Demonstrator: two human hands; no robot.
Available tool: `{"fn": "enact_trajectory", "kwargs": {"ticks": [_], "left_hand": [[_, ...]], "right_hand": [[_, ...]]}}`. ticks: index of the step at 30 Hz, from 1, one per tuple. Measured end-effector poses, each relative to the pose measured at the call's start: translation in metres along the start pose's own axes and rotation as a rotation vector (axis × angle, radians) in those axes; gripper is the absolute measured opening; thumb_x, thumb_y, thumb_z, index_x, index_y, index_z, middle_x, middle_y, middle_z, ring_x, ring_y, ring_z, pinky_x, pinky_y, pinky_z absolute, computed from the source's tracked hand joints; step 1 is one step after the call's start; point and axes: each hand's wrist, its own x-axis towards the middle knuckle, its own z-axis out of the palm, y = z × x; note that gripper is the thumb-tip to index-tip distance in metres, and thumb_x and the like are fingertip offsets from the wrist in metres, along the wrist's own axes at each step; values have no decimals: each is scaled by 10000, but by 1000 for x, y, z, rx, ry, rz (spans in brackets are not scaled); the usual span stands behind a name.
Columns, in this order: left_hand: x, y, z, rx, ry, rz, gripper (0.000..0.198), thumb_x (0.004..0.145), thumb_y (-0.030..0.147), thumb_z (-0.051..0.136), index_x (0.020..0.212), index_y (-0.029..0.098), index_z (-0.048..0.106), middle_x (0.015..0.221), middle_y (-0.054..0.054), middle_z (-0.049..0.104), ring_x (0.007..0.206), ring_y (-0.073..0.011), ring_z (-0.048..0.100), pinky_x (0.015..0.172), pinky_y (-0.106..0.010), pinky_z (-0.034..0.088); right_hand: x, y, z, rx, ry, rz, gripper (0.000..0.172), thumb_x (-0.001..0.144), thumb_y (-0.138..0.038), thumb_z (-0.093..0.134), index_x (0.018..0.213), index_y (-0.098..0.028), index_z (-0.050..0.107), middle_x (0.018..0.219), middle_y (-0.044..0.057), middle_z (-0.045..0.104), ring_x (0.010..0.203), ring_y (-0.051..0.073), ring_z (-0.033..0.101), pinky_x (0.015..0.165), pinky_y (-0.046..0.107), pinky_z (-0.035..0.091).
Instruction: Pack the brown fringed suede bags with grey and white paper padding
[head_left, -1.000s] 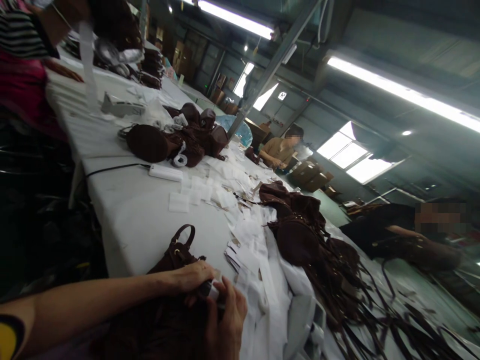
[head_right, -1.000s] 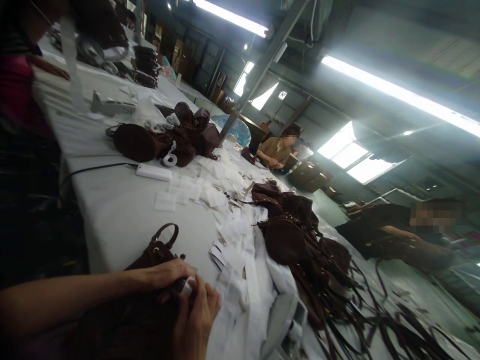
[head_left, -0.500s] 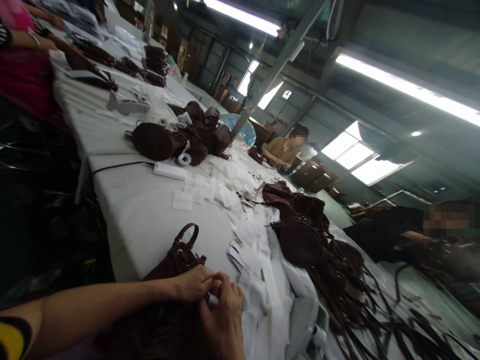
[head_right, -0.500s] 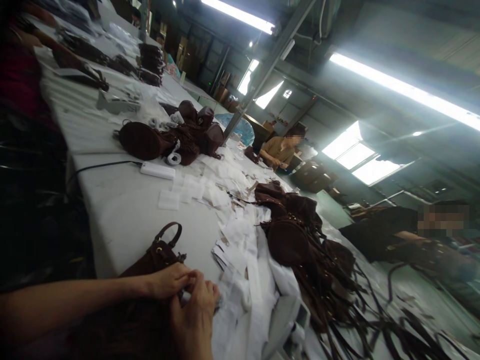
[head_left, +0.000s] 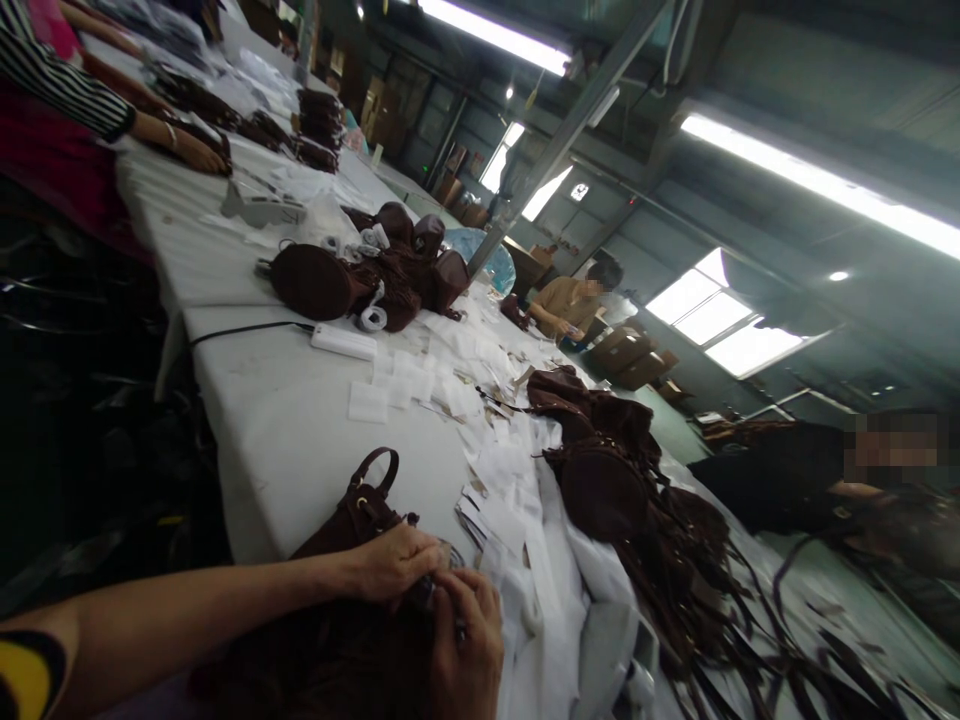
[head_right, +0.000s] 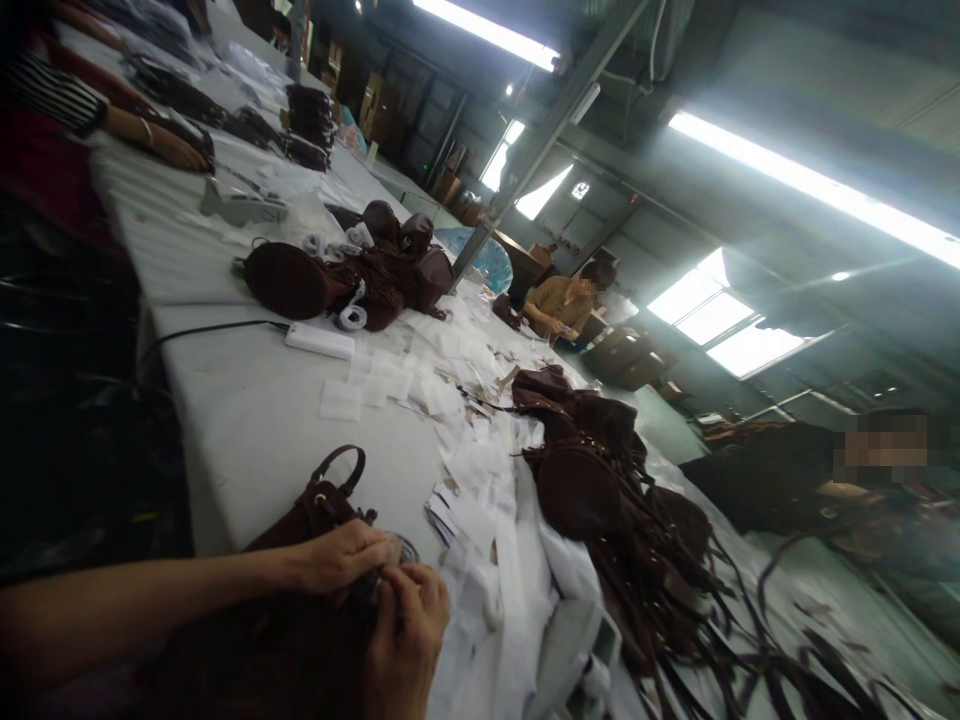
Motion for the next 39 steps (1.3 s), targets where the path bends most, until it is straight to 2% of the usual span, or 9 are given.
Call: {"fn": "enact_trajectory", "kwargs": {"ticks": [3, 5, 10, 14, 18, 23, 27, 33, 39], "left_hand": [[-8, 10, -4, 59, -37, 82, 173, 809, 322, 513, 762, 162, 559, 580, 49, 460, 468, -90, 445, 418, -176, 312], [-12, 12, -3, 125, -5, 139, 111, 755, 267, 576, 756, 156, 576, 600, 49, 475, 533, -92, 441, 472, -178, 315], [-13, 4, 3, 205, 45, 167, 75, 700, 224, 595, 722, 152, 595, 581, 54, 473, 544, -92, 419, 491, -189, 295], [-11, 0, 5, 229, 50, 173, 120, 668, 199, 596, 771, 157, 641, 608, 49, 513, 566, -102, 447, 521, -195, 322], [-8, -1, 4, 164, 115, 92, 150, 651, 199, 600, 780, 150, 658, 603, 45, 541, 576, -108, 461, 531, -197, 344], [-5, -4, 2, -3, 157, 9, 134, 630, 202, 620, 743, 134, 643, 620, 39, 543, 598, -107, 468, 525, -187, 369], [-2, -13, 3, -246, 143, -155, 171, 679, 298, 598, 768, 153, 581, 518, 78, 481, 368, -58, 368, 359, -178, 294], [2, -24, 0, -488, 61, -181, 175, 676, 290, 560, 797, 165, 537, 544, 71, 523, 279, -44, 349, 261, -160, 250], [2, -24, -2, -516, 32, -173, 230, 720, 370, 587, 795, 161, 526, 553, 71, 520, 291, -35, 353, 266, -149, 248]], "right_hand": [[5, 4, -4, 89, 10, 146, 105, 862, -305, 570, 901, -218, 612, 821, 17, 660, 774, 176, 637, 682, 274, 503], [7, 6, -5, 144, 28, 223, 216, 826, -331, 617, 993, -198, 584, 803, 15, 672, 724, 174, 652, 631, 255, 512], [14, 6, -13, 232, -112, 182, 467, 826, -290, 591, 1265, -161, 492, 808, 18, 673, 631, 151, 637, 578, 243, 515], [20, 1, -20, 148, -225, 77, 114, 822, -241, 591, 903, -198, 658, 844, 26, 673, 778, 172, 646, 684, 262, 519], [19, 0, -15, -21, -80, -135, 138, 863, -187, 552, 761, -214, 642, 732, 7, 646, 706, 157, 610, 657, 273, 485], [14, 1, -8, -208, 4, -380, 167, 900, -143, 502, 962, -211, 642, 831, 26, 678, 840, 176, 605, 786, 322, 463], [5, 3, -2, -358, 20, -463, 295, 919, -156, 428, 1162, -188, 593, 1020, 83, 689, 991, 231, 600, 879, 413, 416], [-14, 15, 17, -543, 12, -452, 559, 878, -81, 316, 1433, -148, 330, 1268, 152, 592, 1193, 285, 523, 1037, 535, 238], [-27, 21, 30, -543, 5, -384, 616, 866, -72, 328, 1471, -112, 218, 1338, 185, 526, 1256, 311, 474, 1058, 578, 186]]}}
